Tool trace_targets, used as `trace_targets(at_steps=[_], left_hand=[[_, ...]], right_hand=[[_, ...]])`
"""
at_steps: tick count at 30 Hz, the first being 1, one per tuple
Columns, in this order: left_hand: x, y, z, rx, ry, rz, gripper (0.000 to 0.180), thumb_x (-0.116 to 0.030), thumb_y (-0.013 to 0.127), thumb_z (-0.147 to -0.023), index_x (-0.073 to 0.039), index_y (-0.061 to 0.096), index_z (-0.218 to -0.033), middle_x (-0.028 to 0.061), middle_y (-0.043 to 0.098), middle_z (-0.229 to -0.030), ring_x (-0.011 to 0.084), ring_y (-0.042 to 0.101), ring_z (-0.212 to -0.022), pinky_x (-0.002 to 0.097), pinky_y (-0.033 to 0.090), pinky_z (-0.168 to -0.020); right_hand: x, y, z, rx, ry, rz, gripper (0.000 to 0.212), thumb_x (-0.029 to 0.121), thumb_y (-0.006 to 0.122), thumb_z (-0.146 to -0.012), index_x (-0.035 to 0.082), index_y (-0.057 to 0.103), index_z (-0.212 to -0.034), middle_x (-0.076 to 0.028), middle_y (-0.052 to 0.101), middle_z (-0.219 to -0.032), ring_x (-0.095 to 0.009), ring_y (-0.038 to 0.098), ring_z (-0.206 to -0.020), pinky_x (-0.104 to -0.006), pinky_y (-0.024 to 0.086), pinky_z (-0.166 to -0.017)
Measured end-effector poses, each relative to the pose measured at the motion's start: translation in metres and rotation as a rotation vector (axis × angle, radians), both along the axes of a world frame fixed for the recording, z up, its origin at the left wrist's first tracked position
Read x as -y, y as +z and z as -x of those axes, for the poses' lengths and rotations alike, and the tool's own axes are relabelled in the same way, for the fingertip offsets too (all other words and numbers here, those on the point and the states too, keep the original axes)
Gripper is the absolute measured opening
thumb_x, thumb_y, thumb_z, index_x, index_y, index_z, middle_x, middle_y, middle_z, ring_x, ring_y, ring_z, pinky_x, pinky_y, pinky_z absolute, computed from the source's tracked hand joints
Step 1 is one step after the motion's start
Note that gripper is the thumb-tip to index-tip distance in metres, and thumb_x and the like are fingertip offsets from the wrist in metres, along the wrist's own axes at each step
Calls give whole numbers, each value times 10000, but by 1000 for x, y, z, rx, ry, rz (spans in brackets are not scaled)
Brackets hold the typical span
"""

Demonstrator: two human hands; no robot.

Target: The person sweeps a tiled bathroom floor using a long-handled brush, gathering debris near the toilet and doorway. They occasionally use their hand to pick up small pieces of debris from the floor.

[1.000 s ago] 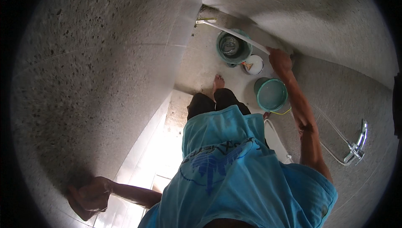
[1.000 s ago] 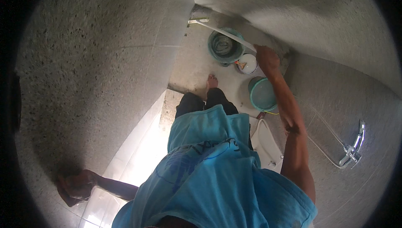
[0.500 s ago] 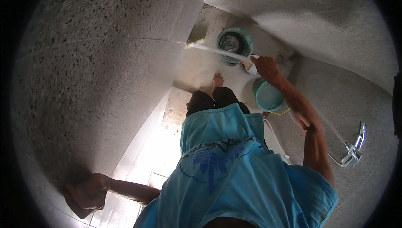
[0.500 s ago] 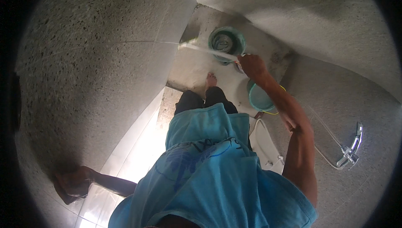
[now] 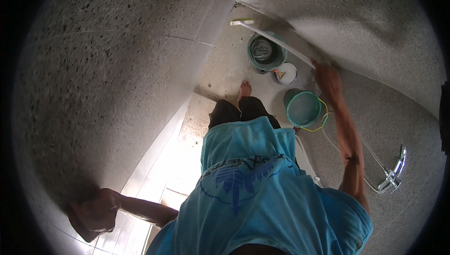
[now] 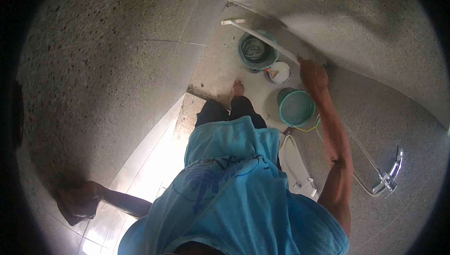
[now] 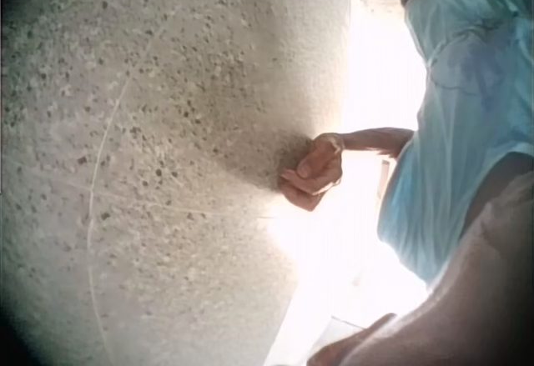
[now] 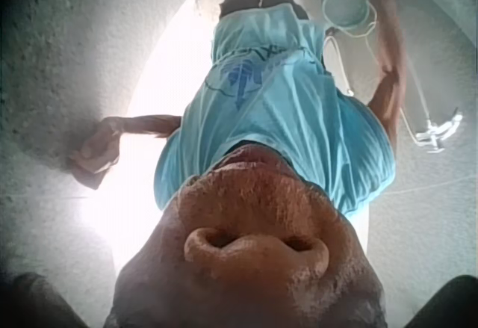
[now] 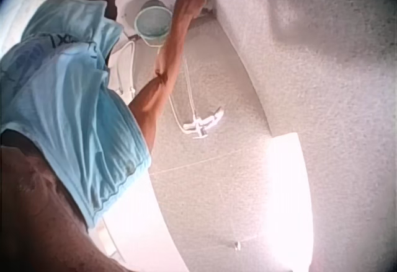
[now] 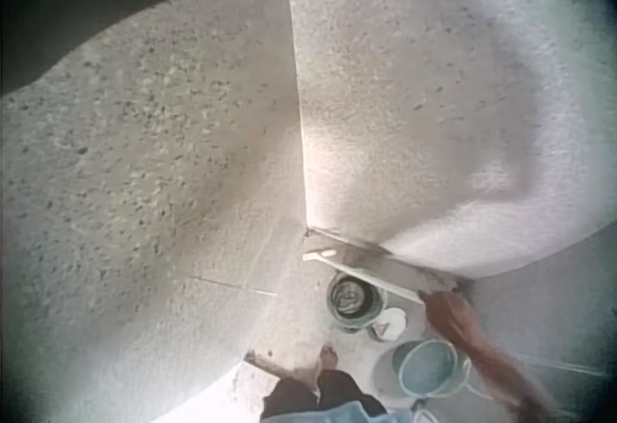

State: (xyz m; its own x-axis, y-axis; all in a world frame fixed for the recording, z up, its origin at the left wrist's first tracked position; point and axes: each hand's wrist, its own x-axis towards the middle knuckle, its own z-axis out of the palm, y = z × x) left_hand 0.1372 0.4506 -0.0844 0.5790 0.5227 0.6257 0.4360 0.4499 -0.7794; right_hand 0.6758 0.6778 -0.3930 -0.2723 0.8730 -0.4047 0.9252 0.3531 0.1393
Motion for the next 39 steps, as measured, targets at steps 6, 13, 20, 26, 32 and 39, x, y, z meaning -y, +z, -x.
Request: trace_targets(at_steps=[6,13,20,26,32,39], left_hand=[[-13,8,-1,-30,-85,24,395,-231,384,-1032,-27,643,-815,120,644,-789,201,616,-694,276,510,-573],[-19,6,-10,12,-110,9,317,-190,456,-991,-29,645,-795,99,659,-735,182,577,-695,277,467,-614],[-12,13,1,-42,-145,49,323,-195,458,-997,-18,660,-817,99,645,-734,176,582,-681,276,471,-604],[3,3,10,-50,6,24,363,-210,431,-1023,-2,660,-832,107,632,-774,162,609,-646,256,503,-574],[0,-4,3,61,7,-16,386,-244,442,-1032,1,669,-839,104,632,-786,165,614,-678,254,507,-593],[-1,2,-1,45,-15,16,414,-284,445,-1024,15,672,-849,130,647,-809,205,604,-732,301,516,-628]], right_hand=[[-18,-60,29,-19,75,55,262,149,462,-968,104,659,-1135,-157,690,-894,-327,694,-818,-441,562,-690],[-19,-24,8,4,206,23,345,103,519,-913,197,638,-1223,-92,661,-929,-249,681,-844,-391,564,-686],[-69,-27,-17,151,407,-221,442,114,603,-846,233,595,-1271,-29,616,-984,-171,631,-891,-307,552,-712],[-131,-39,2,131,458,-240,424,96,569,-872,231,591,-1273,-29,602,-950,-178,632,-887,-319,554,-709],[-177,-69,-12,213,474,-227,432,84,545,-905,235,565,-1309,-62,625,-1016,-213,645,-912,-349,562,-704],[-171,-61,-7,208,397,-187,385,150,546,-918,245,570,-1290,-51,612,-989,-197,644,-890,-360,561,-706]])
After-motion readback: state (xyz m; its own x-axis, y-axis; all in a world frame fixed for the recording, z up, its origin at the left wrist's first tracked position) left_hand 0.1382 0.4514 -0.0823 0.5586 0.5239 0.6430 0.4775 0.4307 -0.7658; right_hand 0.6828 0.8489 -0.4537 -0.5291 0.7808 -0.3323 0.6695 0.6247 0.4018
